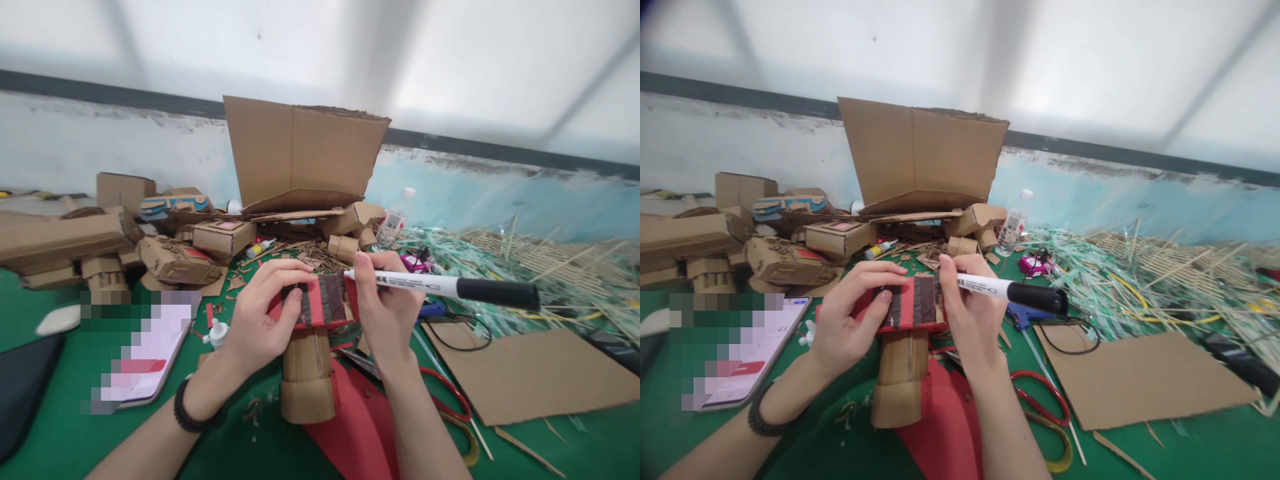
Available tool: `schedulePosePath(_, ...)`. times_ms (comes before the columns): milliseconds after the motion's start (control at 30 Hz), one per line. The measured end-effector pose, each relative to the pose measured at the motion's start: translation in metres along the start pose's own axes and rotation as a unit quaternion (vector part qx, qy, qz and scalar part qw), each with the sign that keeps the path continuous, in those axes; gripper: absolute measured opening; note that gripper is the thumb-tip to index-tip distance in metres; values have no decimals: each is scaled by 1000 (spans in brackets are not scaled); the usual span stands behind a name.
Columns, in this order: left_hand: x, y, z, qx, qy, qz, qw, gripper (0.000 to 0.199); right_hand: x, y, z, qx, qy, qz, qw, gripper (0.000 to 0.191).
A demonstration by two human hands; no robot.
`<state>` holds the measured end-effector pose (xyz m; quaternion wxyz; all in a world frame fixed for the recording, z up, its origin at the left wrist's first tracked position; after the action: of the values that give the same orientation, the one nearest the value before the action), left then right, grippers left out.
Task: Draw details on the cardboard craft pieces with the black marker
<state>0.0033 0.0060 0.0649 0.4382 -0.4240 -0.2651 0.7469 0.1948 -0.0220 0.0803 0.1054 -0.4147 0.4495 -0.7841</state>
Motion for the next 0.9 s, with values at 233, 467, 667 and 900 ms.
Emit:
schedulePosePath(233,-1,0,-1,1,2,-2,1000,25,0,1,1,-18,-4,-8,1000,36)
schedulePosePath(467,-1,0,0,3,6,1,1000,25,-2,3,1,-20,-8,-24,999,37)
schedulePosePath(667,0,1,-1,-1,6,4,1000,26,-4,4,0,-11,-17,-33,999,39)
schedulePosePath(900,1,0,-1,-6,-1,2,1000,26,-6,5,-1,-3,-21,-42,999,39)
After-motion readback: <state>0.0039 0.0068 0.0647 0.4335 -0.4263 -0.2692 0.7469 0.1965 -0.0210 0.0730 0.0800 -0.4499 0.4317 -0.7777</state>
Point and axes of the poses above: each hand's wrist, its own y-axis away from the middle knuckle, its own z-axis out of the back of the hand, x = y × z, the point moved 4 cm from there along -y, towards the middle knuckle, and after that the axes turned 9 degrees about x, right-handed, at the moved point
